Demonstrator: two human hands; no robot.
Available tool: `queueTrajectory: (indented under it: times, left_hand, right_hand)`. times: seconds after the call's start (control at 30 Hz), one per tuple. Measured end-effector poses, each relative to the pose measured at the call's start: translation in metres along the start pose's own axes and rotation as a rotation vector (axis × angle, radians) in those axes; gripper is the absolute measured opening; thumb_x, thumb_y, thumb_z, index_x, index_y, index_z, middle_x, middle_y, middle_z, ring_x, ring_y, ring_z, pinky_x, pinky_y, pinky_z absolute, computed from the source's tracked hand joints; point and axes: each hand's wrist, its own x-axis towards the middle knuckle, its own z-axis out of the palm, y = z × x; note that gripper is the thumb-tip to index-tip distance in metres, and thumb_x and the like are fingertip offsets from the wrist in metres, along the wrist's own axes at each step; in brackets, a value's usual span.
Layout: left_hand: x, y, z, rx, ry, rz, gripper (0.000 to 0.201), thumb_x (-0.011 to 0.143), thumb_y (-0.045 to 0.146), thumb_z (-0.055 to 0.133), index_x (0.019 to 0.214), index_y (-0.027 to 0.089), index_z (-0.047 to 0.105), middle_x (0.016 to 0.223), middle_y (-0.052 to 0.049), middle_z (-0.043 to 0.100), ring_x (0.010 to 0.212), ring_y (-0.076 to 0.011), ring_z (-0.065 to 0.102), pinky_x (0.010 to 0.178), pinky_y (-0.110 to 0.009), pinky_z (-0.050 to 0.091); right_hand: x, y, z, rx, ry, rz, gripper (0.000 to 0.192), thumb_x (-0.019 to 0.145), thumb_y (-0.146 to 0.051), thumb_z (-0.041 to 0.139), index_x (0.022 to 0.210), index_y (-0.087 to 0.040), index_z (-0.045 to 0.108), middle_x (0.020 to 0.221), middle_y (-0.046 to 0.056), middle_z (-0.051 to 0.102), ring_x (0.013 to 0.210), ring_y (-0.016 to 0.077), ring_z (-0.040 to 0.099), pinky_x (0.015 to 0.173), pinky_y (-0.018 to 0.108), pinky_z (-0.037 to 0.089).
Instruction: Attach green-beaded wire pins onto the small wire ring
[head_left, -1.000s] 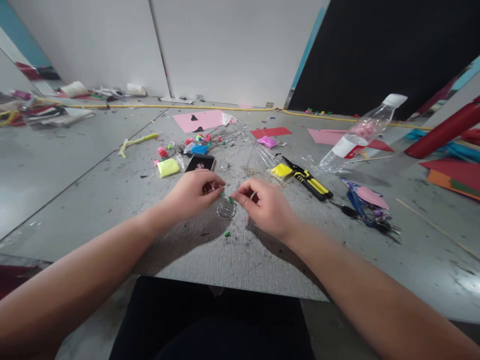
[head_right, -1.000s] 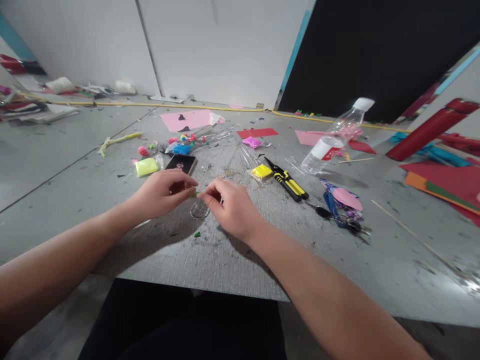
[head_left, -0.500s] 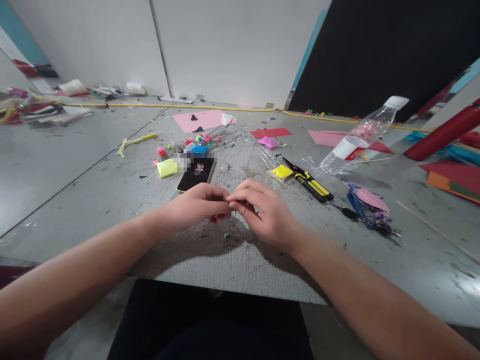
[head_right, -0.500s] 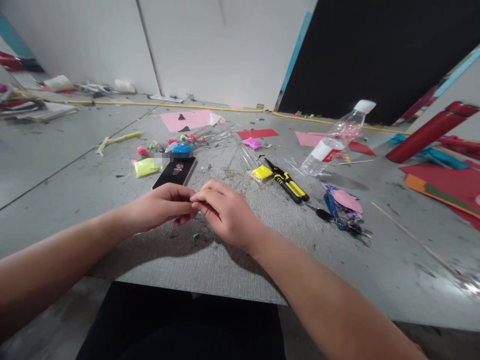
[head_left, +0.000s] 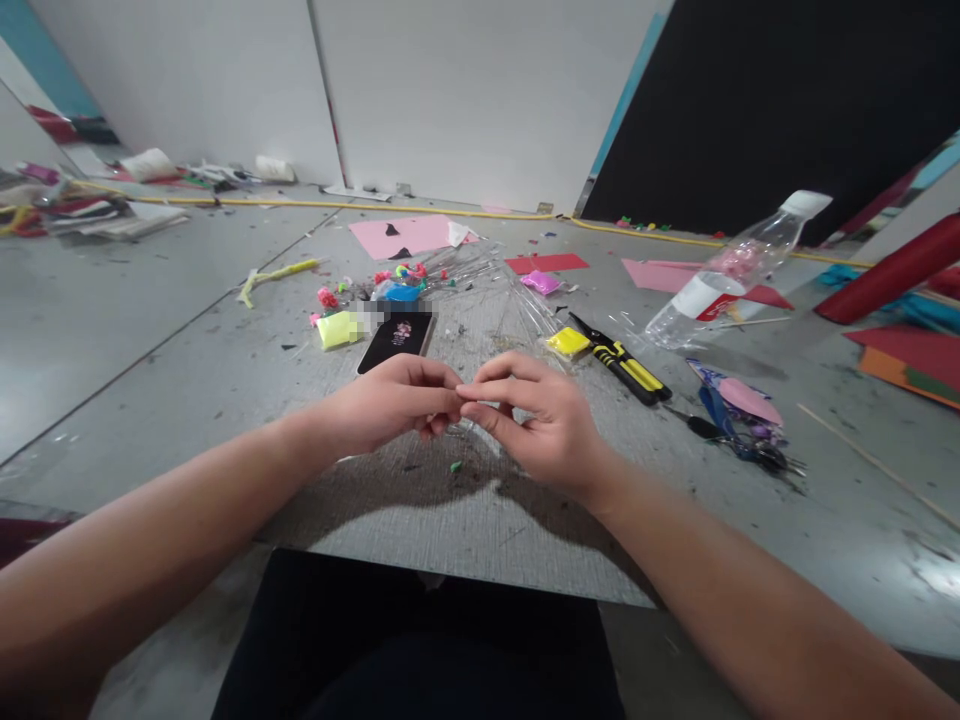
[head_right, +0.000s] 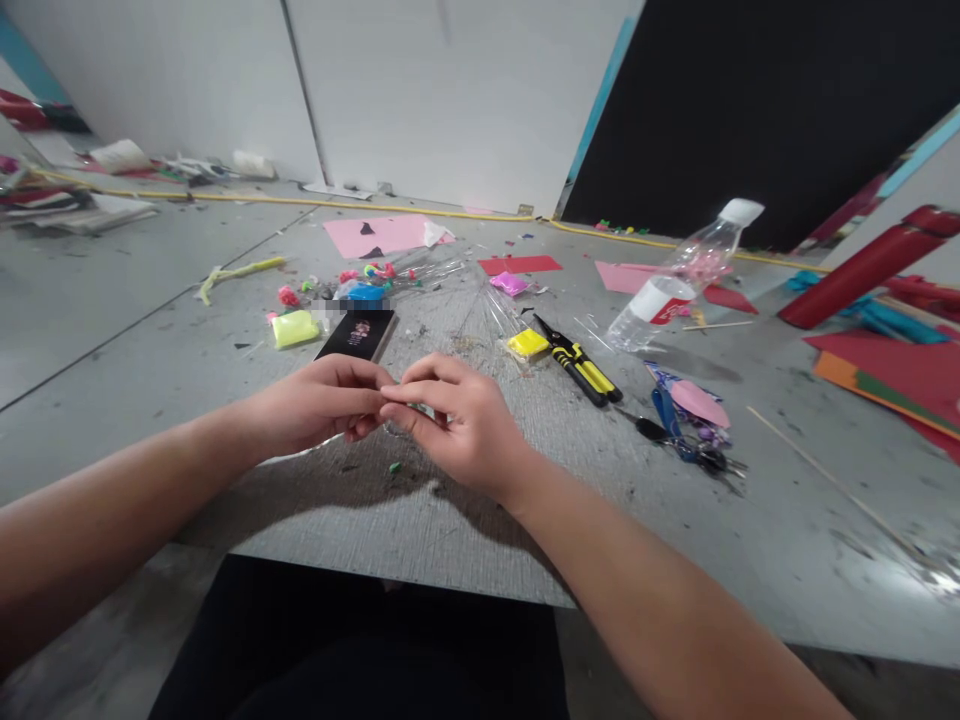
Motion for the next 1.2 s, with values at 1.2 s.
queueTrajectory:
  times: [1.2]
  left_hand:
    - [0.0019,-0.0010,-0.0026,0.008,0.010,0.003,0.014,0.083,0.014,0.062,0.069,0.015,0.067,0.060,0.003,0.059,0.051,-0.0046,0.054,0.045,-0.016,0.039]
  right_hand:
    - [0.0013,-0.0073,-0.0004,0.005,-0.014,0.094,0.015,0.090,-0.011,0.062,0.097,-0.018,0.073,0.091,0.004,0.066,0.069,0.0106,0.059,0.059,0.025,0.050]
